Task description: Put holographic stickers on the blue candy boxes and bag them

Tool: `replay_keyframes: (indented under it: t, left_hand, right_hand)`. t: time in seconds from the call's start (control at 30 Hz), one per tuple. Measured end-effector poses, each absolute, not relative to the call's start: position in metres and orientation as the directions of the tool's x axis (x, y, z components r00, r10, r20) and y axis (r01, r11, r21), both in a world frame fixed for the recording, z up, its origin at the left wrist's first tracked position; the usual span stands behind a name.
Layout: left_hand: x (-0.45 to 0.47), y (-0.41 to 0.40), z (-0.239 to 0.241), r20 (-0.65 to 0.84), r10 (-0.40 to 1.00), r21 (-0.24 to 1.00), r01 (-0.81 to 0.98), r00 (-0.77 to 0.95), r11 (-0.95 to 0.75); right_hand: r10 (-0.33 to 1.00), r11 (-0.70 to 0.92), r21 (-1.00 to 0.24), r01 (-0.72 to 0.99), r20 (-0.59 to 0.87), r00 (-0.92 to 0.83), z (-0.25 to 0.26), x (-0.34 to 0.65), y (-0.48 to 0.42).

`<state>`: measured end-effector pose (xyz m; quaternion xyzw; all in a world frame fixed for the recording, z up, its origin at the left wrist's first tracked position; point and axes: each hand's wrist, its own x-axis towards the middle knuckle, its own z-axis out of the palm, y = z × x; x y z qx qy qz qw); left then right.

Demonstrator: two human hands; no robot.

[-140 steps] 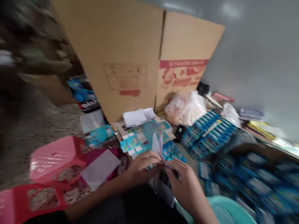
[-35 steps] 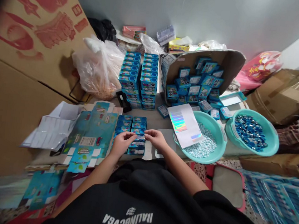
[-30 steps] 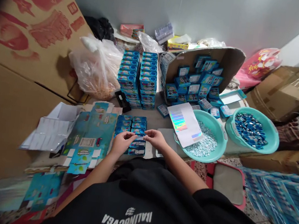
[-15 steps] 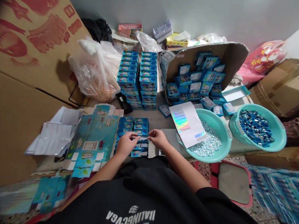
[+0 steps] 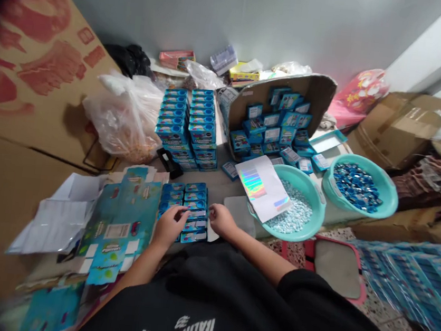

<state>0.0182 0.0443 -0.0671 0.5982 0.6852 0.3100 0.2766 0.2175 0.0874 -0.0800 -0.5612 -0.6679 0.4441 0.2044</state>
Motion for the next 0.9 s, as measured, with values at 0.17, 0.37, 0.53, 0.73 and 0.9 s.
replay_keyframes:
  t: [0.17,0.37,0.53,0.73,0.9]
  left_hand:
    - [0.020,0.029,-0.053,0.153,0.977,0.730,0.683,-0.147,-0.012]
    - [0.038,0.032,-0.038,0.232,0.961,0.730,0.680,-0.153,-0.068]
    - [0.061,0.042,-0.023,0.257,0.966,0.743,0.648,-0.044,-0.168]
    - [0.072,0.040,-0.024,0.228,0.973,0.731,0.656,0.020,-0.185]
    - [0.076,0.034,-0.029,0.194,0.979,0.740,0.646,0.061,-0.187]
  right_hand:
    - [0.996,0.025,-0.697,0.717,0.076,0.039,-0.035,0.323,0.105]
    - [0.890,-0.418,-0.568,0.709,-0.100,0.445,-0.036,0.431,0.118]
    - [0.919,-0.392,-0.666,0.634,-0.246,0.309,-0.039,0.446,0.116]
    - [0.916,-0.394,-0.693,0.603,-0.242,0.321,-0.035,0.443,0.118]
    - [0.900,-0.428,-0.695,0.578,-0.270,0.343,-0.051,0.404,0.125]
